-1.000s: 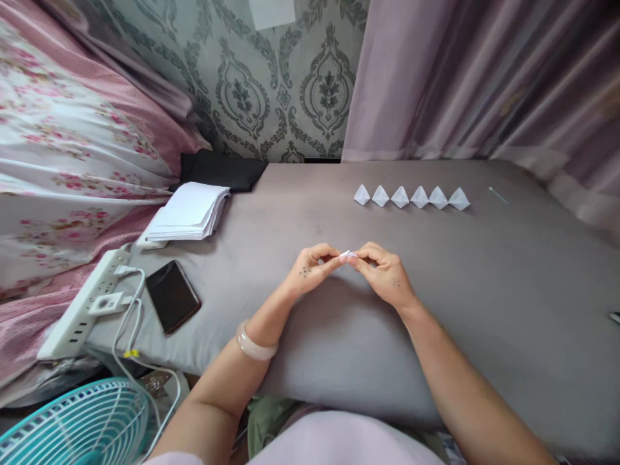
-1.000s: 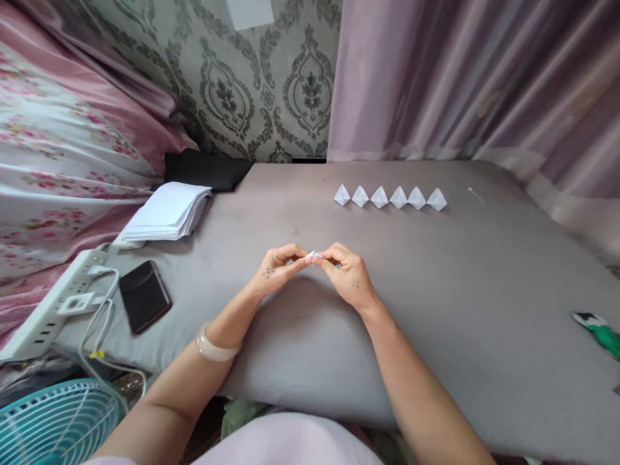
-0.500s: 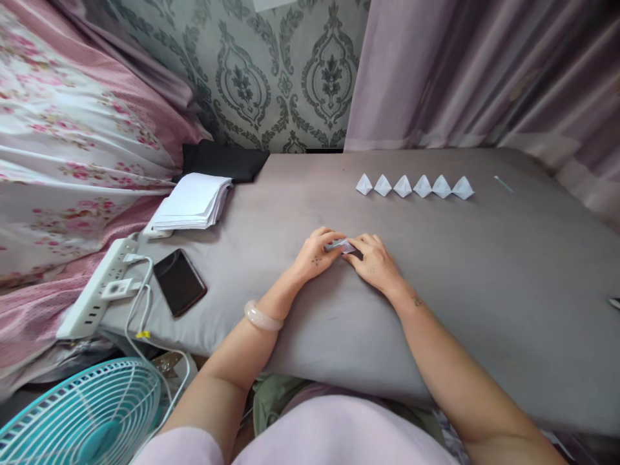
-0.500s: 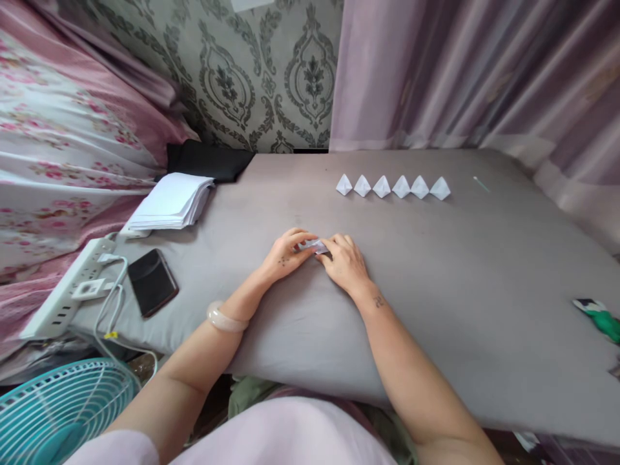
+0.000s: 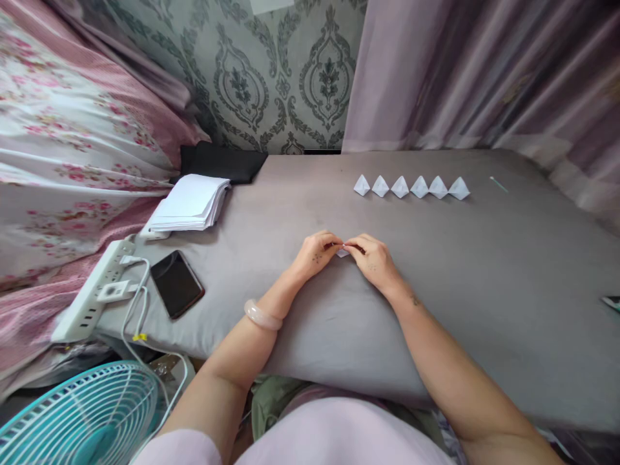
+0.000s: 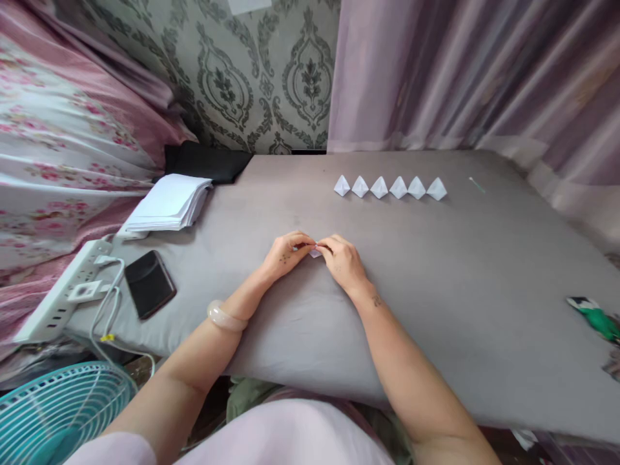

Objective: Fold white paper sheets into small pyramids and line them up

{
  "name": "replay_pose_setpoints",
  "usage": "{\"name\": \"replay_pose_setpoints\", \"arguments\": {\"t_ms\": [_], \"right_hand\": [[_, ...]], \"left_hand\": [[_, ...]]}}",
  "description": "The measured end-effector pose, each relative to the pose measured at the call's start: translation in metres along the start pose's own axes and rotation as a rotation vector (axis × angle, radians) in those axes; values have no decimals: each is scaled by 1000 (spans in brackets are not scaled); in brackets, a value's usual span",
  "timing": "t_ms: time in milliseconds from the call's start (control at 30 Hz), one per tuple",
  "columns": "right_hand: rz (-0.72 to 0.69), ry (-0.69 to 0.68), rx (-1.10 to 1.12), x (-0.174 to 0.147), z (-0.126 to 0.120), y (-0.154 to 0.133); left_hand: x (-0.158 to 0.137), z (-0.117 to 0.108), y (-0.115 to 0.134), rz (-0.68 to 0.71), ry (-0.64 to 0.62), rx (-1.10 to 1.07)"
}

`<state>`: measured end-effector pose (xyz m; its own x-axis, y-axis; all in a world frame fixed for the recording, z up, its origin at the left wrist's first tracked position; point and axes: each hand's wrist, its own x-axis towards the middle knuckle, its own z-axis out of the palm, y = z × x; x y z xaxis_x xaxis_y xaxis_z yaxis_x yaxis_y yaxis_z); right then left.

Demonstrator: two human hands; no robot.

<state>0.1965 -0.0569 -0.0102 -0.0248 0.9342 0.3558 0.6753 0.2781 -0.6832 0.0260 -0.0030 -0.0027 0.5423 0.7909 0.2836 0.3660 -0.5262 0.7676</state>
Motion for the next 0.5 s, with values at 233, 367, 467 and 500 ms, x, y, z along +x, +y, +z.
{"name": "replay_pose_setpoints", "arguments": {"t_ms": [233,367,467,500], "right_hand": [[78,22,17,-1,-2,-2],[230,18,25,-2,-7,-7],[352,21,46,-2,-11,-7],[374,19,59,-1,-12,-6]], "left_hand": [[-2,-4,-2,-94,48,-54],[-4,-7,-4,-181,64,-94],[-4,-8,-8,-228,80,-166],[-4,-8,-10,-243,85,-206]]}}
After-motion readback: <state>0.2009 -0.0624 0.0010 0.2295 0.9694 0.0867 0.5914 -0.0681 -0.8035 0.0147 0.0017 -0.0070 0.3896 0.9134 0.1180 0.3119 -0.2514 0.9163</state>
